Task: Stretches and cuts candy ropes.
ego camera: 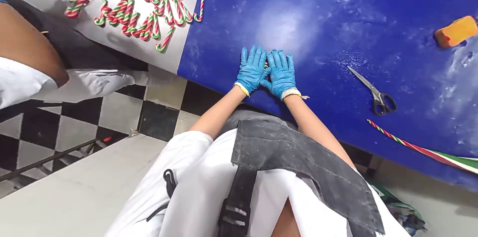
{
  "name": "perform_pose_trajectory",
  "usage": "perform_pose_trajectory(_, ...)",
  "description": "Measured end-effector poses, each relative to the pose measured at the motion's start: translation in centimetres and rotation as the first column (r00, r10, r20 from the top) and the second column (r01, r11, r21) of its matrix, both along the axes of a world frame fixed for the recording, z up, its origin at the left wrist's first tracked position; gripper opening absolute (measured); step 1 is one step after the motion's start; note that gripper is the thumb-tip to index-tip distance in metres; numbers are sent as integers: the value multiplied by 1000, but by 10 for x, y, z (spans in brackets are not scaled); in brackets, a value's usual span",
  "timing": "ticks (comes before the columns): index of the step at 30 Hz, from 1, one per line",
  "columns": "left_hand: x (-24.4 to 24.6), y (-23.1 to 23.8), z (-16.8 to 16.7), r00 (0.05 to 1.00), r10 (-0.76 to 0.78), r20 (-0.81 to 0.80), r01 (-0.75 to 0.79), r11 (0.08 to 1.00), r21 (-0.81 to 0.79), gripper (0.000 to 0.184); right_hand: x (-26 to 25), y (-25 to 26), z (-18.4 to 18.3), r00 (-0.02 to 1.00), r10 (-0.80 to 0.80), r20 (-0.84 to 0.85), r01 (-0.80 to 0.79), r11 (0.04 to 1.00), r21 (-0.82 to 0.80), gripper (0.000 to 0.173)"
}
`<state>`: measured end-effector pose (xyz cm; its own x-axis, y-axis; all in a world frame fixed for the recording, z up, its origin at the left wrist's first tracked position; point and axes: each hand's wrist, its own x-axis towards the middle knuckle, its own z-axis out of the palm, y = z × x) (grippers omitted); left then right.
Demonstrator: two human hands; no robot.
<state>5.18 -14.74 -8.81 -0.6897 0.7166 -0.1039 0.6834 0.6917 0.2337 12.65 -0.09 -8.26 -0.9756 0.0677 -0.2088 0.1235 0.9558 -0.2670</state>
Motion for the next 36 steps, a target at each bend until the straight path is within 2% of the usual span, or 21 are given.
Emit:
perform_pose_trajectory(4,36,-16,-5,999,36,16,-37,999,29,86,32,-11,3,998,33,49,-32,999,-12,123)
perform_pose_trajectory(7,37,-16,-9,999,39,12,-39,999,18,89,34,-14,-1,998,19,57,-19,1000,4,120)
perform_pose_trajectory(12,-23,15,-3,999,44,-6,-45,999,-20,84,-26,12,0,1000,21,4,-21,998,52,114)
perform_pose_trajectory(15,-52,30,-2,1000,30,-4,-30,995,-94,85,-52,23,-3,1000,-1,4,0,997,72,110)
perform_pose_trajectory(17,-45,26,-6,999,19,-33,-21,997,-72,84,-44,21,-1,1000,5,10,-6,998,59,111)
perform_pose_trajectory(20,-11,7,-5,999,12,-40,-12,1000,-10,86,-7,4,1,1000,1,9,-2,1000,27,117)
perform_pose_trajectory(23,10,-2,-7,1000,6,-28,-6,1000,-26,89,13,-6,-1,1000,-8,17,8,1000,7,117)
perform_pose_trajectory(26,-15,9,-7,999,1,-34,-1,1000,3,87,-11,6,-2,1000,1,-3,-1,1000,27,115)
perform_pose_trajectory(30,-56,35,4,1000,19,0,-18,996,-92,89,-55,26,-1,1000,-6,-4,6,998,70,109)
perform_pose_trajectory(32,-50,32,1,999,27,-27,-29,998,-54,87,-47,24,-1,1000,-13,-14,14,998,69,112)
perform_pose_trajectory(36,-1,4,-4,999,29,-45,-28,999,16,89,4,-1,-3,999,-42,-16,42,999,25,117)
